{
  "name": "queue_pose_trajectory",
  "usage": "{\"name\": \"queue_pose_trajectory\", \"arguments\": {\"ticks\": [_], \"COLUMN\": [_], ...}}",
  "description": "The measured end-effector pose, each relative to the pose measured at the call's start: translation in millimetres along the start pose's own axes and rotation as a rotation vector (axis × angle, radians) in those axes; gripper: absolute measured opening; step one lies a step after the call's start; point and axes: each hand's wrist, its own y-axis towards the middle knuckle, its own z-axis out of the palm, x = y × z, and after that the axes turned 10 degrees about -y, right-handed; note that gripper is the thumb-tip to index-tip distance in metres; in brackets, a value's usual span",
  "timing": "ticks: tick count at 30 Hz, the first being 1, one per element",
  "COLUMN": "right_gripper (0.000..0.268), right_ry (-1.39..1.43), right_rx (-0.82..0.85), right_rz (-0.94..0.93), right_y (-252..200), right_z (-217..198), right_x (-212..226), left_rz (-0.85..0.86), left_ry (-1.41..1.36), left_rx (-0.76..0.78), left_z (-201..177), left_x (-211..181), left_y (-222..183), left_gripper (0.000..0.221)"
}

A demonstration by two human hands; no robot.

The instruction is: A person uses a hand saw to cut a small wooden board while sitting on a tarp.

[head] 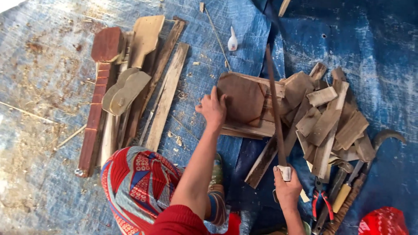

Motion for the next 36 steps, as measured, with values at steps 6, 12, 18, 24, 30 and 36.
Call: {"name": "queue_pose_trajectory", "arguments": {"ticks": [6, 12, 18, 24, 30, 36], "right_gripper": [0.044, 0.038, 0.047, 0.043, 0.042, 0.045], "right_ry": [-0.156, -0.129, -0.167, -0.155, -0.215, -0.264], "right_rx": [-0.065, -0.006, -0.019, -0.017, 0.025, 0.059], "right_rz": [-0.063, 0.028, -0.04, -0.09, -0.06, 0.015], "right_y": [-5.3, -3.0, 1.0, 5.5, 4.8, 5.4], "right_z": [0.0, 3.7, -0.1, -1.4, -3.1, 0.1], "right_x": [-3.4, 4.1, -1.3, -8.9, -12.9, -18.5], "left_rz": [-0.111, 0.154, 0.323, 0.377, 0.351, 0.323], "left_ry": [-0.064, 0.017, 0.032, 0.107, 0.084, -0.035], "left_rx": [0.294, 0.323, 0.327, 0.306, 0.416, 0.349], "left_z": [7.0, 8.1, 26.6, 27.2, 25.4, 16.9], "left_x": [-4.6, -68.4, -50.1, -47.8, -49.3, -71.8], "left_y": [41.2, 3.4, -20.5, -19.5, -16.1, -5.1], "left_gripper": [0.047, 0.066, 0.07, 0.07, 0.067, 0.053]}}
